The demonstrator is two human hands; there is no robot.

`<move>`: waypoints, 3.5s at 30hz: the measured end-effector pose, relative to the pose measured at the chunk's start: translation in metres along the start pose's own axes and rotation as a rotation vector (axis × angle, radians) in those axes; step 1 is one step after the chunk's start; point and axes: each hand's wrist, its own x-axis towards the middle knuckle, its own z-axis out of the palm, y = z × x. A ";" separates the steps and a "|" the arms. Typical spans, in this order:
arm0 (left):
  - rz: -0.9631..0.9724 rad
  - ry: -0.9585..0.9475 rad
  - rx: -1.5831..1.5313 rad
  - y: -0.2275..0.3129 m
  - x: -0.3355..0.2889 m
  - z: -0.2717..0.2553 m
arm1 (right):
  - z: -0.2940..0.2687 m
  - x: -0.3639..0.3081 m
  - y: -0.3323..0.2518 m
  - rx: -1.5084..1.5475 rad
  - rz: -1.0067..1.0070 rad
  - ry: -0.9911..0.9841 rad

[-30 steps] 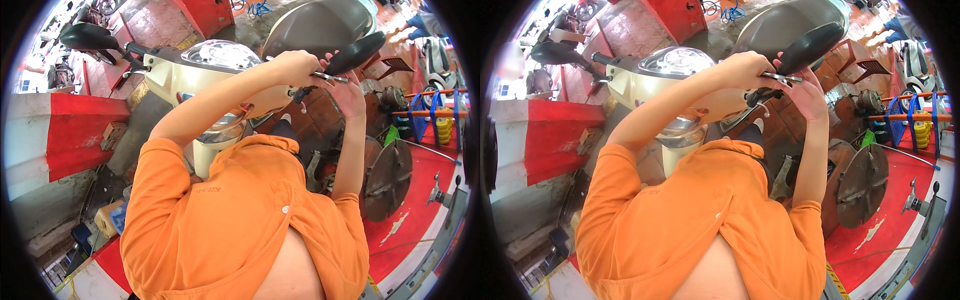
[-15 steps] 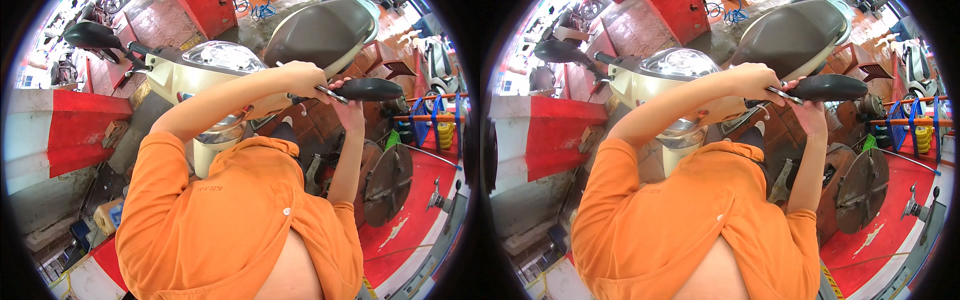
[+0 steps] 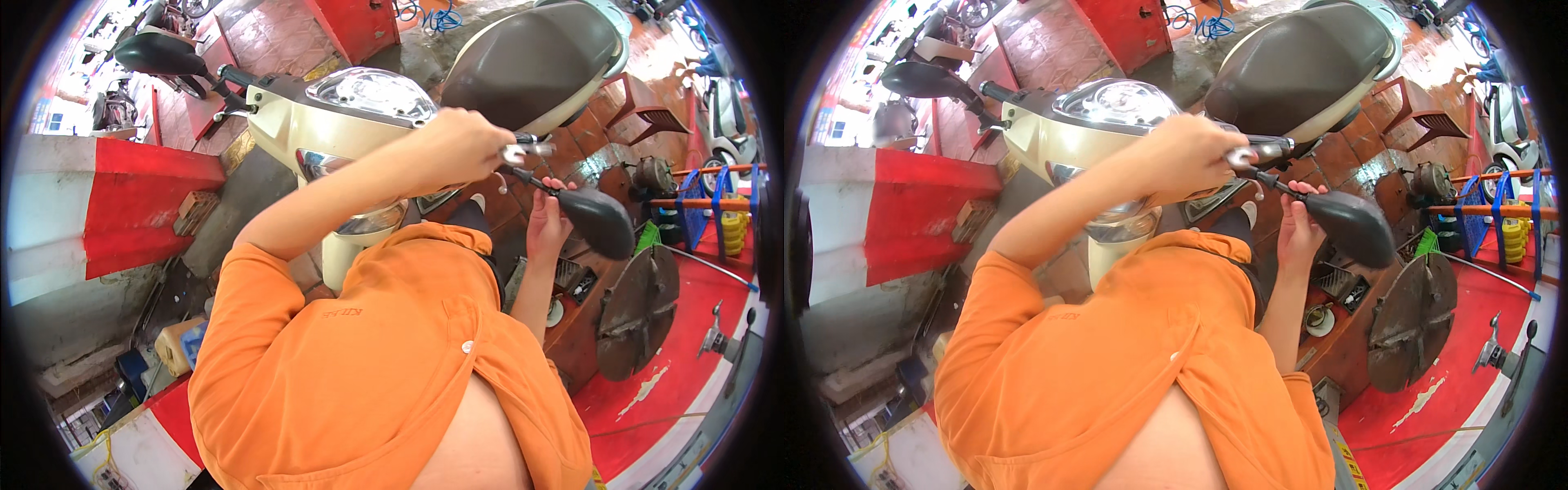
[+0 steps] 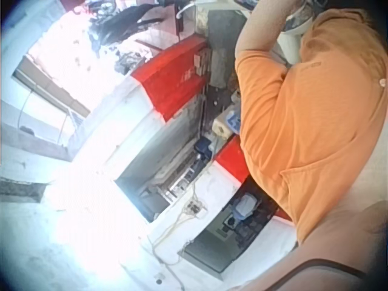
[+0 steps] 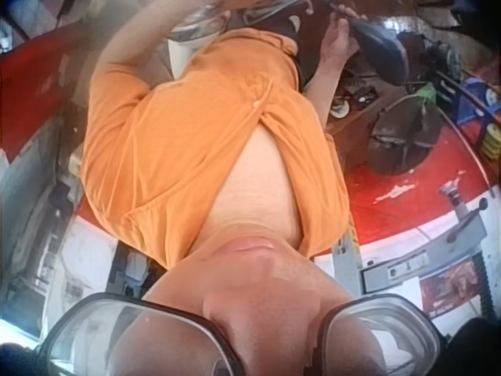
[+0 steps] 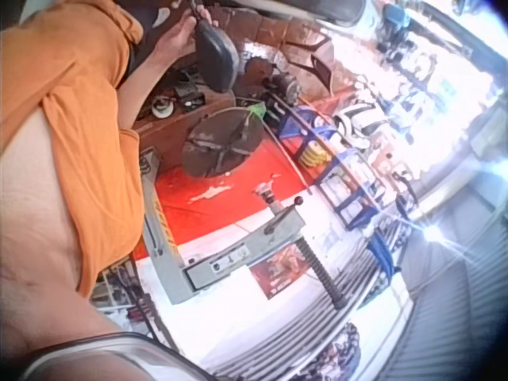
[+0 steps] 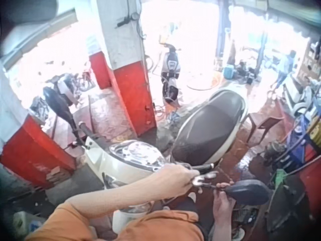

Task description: The person installs a rearview mirror onto a scooter using a wrench. They position the mirror stem into the mounting hole, tighten the nut by hand and then with the tool, and adjust the mirror angle.

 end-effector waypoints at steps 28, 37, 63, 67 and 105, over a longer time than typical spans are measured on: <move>-0.040 0.043 -0.036 0.003 0.000 0.062 | 0.051 0.062 -0.004 -0.157 0.542 -0.576; -0.119 -0.108 -0.041 0.005 0.001 0.053 | 0.046 0.071 0.004 -0.844 0.244 -0.762; -0.069 0.281 -0.399 0.036 -0.067 0.074 | 0.061 0.048 -0.009 -1.419 -0.780 -0.689; -0.115 0.245 -0.454 0.039 -0.078 0.078 | 0.071 0.045 -0.002 -1.336 -0.793 -0.609; 0.203 0.392 -1.210 -0.003 0.018 -0.053 | 0.069 0.045 0.039 -1.255 -0.659 -0.356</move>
